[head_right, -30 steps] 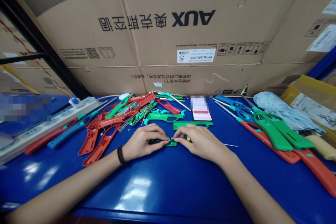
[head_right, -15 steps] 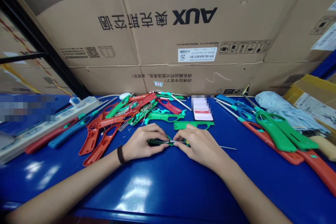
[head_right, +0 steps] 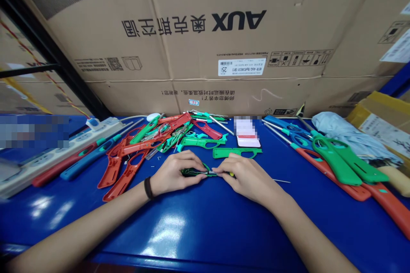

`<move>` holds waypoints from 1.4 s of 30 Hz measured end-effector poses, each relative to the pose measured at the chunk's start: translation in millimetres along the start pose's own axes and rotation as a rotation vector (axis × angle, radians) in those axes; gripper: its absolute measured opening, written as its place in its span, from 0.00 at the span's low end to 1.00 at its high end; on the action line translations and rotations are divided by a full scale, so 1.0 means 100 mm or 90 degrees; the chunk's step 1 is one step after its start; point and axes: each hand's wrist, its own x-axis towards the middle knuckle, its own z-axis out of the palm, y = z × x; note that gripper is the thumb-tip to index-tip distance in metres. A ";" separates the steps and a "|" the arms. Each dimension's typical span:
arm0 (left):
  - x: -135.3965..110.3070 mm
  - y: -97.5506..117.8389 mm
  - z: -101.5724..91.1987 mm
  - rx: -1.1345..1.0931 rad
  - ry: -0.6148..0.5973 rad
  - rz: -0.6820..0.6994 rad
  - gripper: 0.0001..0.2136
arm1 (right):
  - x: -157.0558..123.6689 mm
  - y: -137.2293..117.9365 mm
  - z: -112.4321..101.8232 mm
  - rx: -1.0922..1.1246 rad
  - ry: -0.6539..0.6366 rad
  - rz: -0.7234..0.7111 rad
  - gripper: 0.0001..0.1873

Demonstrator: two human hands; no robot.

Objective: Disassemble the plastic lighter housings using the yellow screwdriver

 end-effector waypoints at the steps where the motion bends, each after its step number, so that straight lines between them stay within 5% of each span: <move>1: 0.00 0.00 0.00 0.000 -0.001 -0.001 0.05 | 0.00 0.00 0.00 0.002 -0.002 -0.003 0.11; 42: 0.00 0.03 -0.02 0.048 -0.032 -0.003 0.07 | 0.02 -0.13 -0.04 -0.135 -0.042 -0.018 0.13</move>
